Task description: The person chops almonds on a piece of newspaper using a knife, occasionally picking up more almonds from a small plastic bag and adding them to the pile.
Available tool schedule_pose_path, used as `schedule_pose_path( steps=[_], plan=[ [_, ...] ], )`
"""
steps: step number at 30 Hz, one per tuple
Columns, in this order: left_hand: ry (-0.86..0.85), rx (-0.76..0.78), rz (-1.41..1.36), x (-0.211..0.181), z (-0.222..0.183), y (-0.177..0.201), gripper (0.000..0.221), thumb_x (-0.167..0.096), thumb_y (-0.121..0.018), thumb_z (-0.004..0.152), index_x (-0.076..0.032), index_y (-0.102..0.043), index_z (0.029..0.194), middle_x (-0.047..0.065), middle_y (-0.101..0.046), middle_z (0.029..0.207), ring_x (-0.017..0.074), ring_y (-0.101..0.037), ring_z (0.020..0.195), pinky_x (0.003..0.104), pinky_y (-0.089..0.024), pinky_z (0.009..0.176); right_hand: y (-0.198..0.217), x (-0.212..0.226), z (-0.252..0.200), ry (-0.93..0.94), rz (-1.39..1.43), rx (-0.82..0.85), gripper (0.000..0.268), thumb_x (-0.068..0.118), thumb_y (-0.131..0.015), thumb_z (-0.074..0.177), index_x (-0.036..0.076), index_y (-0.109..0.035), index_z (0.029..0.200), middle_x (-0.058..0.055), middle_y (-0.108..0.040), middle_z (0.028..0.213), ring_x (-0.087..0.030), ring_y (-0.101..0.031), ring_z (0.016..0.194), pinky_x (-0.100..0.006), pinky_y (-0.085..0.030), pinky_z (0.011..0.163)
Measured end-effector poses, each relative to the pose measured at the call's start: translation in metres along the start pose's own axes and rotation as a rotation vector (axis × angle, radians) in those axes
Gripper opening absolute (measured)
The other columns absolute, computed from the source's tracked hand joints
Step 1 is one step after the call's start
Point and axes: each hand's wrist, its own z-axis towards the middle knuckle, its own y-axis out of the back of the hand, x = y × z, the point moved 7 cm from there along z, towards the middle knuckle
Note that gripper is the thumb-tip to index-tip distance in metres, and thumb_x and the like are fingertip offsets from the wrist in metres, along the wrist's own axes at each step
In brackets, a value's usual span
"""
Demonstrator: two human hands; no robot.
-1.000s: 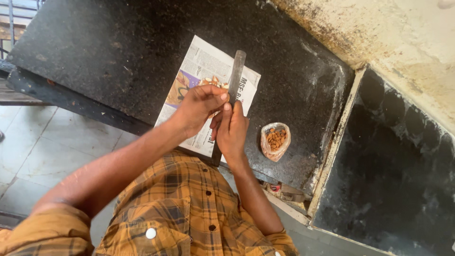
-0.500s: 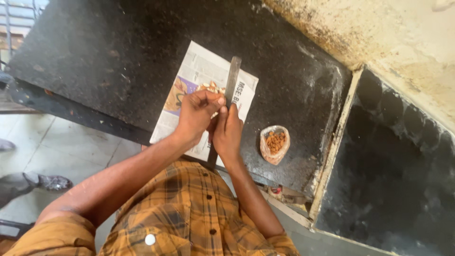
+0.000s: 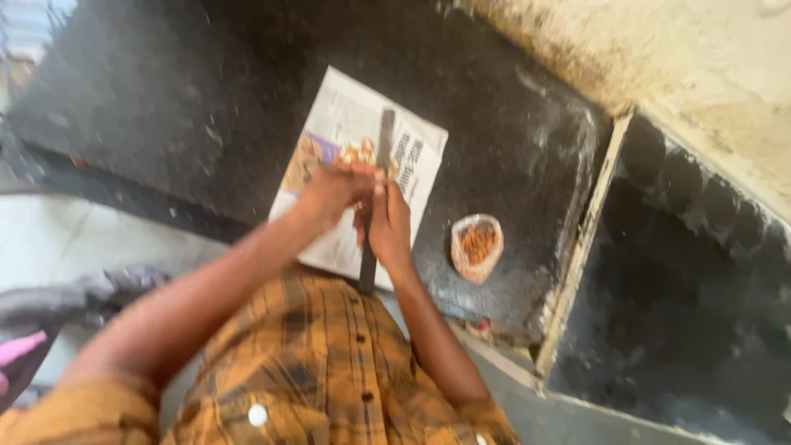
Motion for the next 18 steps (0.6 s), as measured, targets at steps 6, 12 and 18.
schedule_pose_path(
  steps=[6, 12, 18],
  plan=[
    [0.086, -0.057, -0.008, 0.025, 0.048, 0.034, 0.011, 0.001, -0.075, 0.089, 0.000, -0.066, 0.095, 0.014, -0.071, 0.084, 0.0223, -0.068, 0.070, 0.034, -0.057, 0.061, 0.012, -0.051, 0.026, -0.092, -0.039, -0.037, 0.014, 0.016, -0.047, 0.107, 0.003, -0.054, 0.106, -0.006, -0.059, 0.061, -0.011, -0.052, 0.041, -0.028, -0.041, 0.035],
    [-0.161, -0.203, 0.197, 0.019, 0.048, 0.047, 0.012, 0.001, -0.066, 0.092, 0.003, -0.071, 0.103, 0.006, -0.073, 0.089, 0.0116, -0.068, 0.079, 0.025, -0.056, 0.071, 0.041, -0.065, 0.029, -0.055, -0.175, -0.194, 0.011, 0.006, -0.063, 0.098, 0.000, -0.053, 0.099, -0.006, -0.062, 0.062, -0.010, -0.053, 0.041, -0.028, -0.041, 0.035],
    [-0.248, -0.226, 0.411, 0.006, 0.026, 0.042, 0.010, -0.006, -0.073, 0.090, 0.001, -0.073, 0.098, 0.007, -0.074, 0.089, 0.0107, -0.066, 0.081, 0.023, -0.052, 0.071, 0.063, -0.080, 0.018, -0.113, -0.050, -0.287, 0.020, 0.011, -0.066, 0.101, -0.001, -0.051, 0.097, -0.006, -0.060, 0.061, -0.010, -0.052, 0.041, -0.028, -0.040, 0.034]
  ],
)
